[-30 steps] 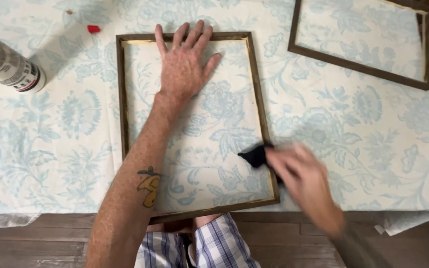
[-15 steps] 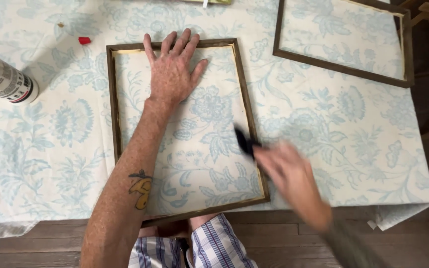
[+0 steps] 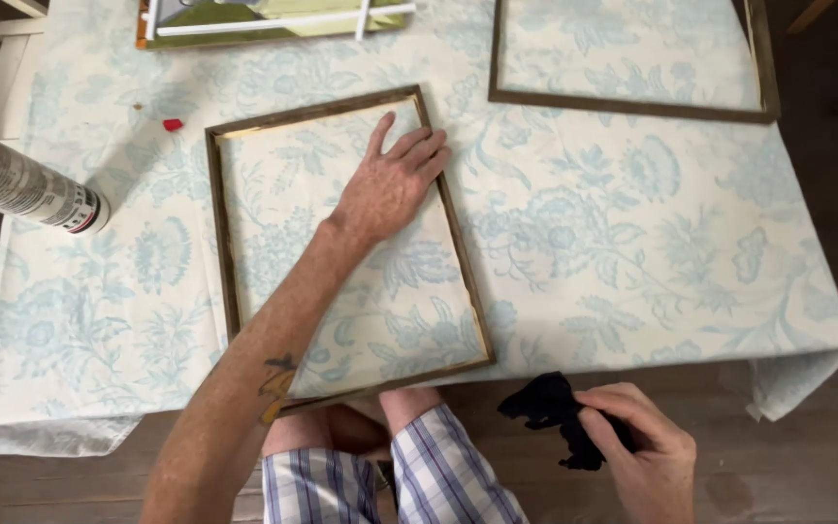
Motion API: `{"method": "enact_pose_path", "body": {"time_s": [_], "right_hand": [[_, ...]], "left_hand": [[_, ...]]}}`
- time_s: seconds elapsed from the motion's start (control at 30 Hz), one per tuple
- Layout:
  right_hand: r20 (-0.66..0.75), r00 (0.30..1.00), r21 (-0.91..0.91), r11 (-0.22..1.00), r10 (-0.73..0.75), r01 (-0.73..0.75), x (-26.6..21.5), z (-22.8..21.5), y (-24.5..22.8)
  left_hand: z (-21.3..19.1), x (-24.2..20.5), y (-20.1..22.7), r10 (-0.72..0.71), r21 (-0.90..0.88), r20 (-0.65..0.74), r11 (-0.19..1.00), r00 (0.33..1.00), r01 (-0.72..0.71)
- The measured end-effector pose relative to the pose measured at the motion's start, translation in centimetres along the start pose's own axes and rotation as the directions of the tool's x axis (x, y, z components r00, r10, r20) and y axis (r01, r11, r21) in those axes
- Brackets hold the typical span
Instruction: Cleaning a picture frame with a cloth and gluing spacer strips into the interior edges.
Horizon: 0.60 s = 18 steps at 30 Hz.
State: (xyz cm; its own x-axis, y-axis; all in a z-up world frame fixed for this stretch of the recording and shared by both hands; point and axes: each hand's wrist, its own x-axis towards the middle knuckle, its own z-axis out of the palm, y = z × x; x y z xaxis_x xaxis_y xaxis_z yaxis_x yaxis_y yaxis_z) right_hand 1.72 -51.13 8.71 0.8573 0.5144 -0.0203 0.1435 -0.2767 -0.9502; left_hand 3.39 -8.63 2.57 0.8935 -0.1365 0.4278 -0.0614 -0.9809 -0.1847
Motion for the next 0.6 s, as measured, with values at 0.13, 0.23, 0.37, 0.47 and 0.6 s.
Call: {"method": "enact_pose_path", "body": {"time_s": [0.13, 0.23, 0.37, 0.47, 0.6], "right_hand": [[-0.012, 0.998, 0.014, 0.998, 0.069, -0.069, -0.5, -1.8, 1.8], [-0.020, 0.997, 0.017, 0.997, 0.072, -0.071, -1.2, -3.0, 2.8], [-0.010, 0.997, 0.052, 0.995, 0.080, -0.079, -1.2, -3.8, 3.6], [-0.028, 0.974, 0.140, 0.965, 0.226, -0.220, -1.0, -4.0, 2.2], [0.030, 0.950, 0.396, 0.869, 0.310, -0.296, -1.1, -5.2, 6.6]], "left_hand": [[-4.5, -1.6, 4.2, -0.027, 0.004, 0.113, 1.000, 0.993, 0.027], [-7.4, -3.8, 8.4, 0.013, -0.063, 0.104, 0.998, 0.995, -0.006], [-10.8, -5.6, 13.3, 0.148, -0.003, 0.159, 0.989, 0.976, -0.149], [-12.2, -6.8, 16.2, 0.202, -0.152, 0.104, 0.971, 0.974, -0.185], [-12.4, -3.7, 12.4, -0.108, -0.348, -0.081, 0.935, 0.991, 0.074]]}}
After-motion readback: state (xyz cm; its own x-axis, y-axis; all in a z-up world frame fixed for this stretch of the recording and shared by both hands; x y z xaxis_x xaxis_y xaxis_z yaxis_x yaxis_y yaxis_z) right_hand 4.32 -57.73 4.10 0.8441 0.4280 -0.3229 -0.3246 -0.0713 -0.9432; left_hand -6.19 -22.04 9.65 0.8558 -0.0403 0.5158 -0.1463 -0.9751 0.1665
